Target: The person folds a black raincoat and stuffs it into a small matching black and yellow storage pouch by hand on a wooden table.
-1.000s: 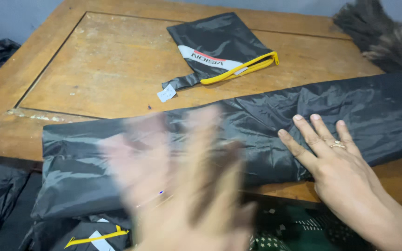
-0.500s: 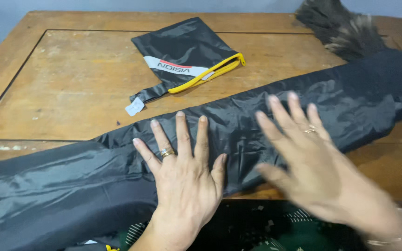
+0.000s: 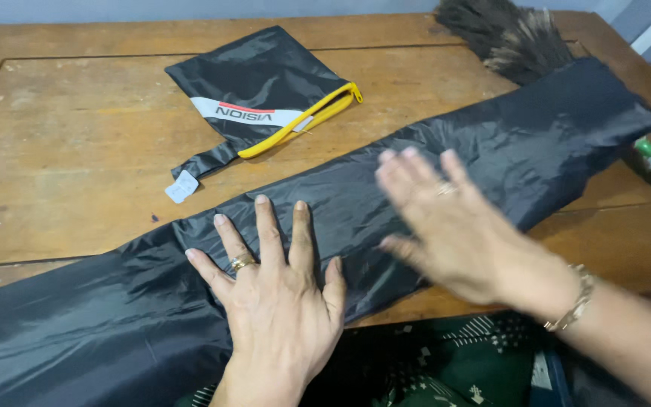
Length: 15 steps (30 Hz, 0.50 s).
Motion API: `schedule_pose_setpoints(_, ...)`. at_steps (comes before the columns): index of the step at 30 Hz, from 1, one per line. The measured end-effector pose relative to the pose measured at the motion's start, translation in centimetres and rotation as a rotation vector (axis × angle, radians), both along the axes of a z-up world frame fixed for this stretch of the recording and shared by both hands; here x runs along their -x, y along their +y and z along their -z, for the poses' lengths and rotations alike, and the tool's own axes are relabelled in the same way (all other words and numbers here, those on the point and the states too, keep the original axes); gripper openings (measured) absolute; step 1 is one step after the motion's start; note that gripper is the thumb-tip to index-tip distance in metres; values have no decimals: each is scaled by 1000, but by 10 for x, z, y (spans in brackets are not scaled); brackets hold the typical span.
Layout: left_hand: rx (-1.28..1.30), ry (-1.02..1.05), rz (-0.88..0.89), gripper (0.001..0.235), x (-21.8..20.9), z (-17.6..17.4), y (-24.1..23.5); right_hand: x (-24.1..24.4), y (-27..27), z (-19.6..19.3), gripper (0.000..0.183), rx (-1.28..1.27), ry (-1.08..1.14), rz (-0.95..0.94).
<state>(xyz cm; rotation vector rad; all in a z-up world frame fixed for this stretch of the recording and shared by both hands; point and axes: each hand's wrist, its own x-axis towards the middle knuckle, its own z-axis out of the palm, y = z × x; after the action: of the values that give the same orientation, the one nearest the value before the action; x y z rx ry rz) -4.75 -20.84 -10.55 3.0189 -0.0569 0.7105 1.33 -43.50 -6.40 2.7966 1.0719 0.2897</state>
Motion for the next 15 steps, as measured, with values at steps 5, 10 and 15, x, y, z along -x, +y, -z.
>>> schedule_pose_setpoints(5,-20,-1,11,74,1,-2,0,-27,-69,10,84,313,-311,292)
schedule_pose_setpoints(10,-46,5,6,76,2,-3,0,-41,-108,0,78,-95,306,473)
schedule_pose_setpoints(15,-24,-19,3,75,2,-2,-1,-44,-111,5,79,-253,308,443)
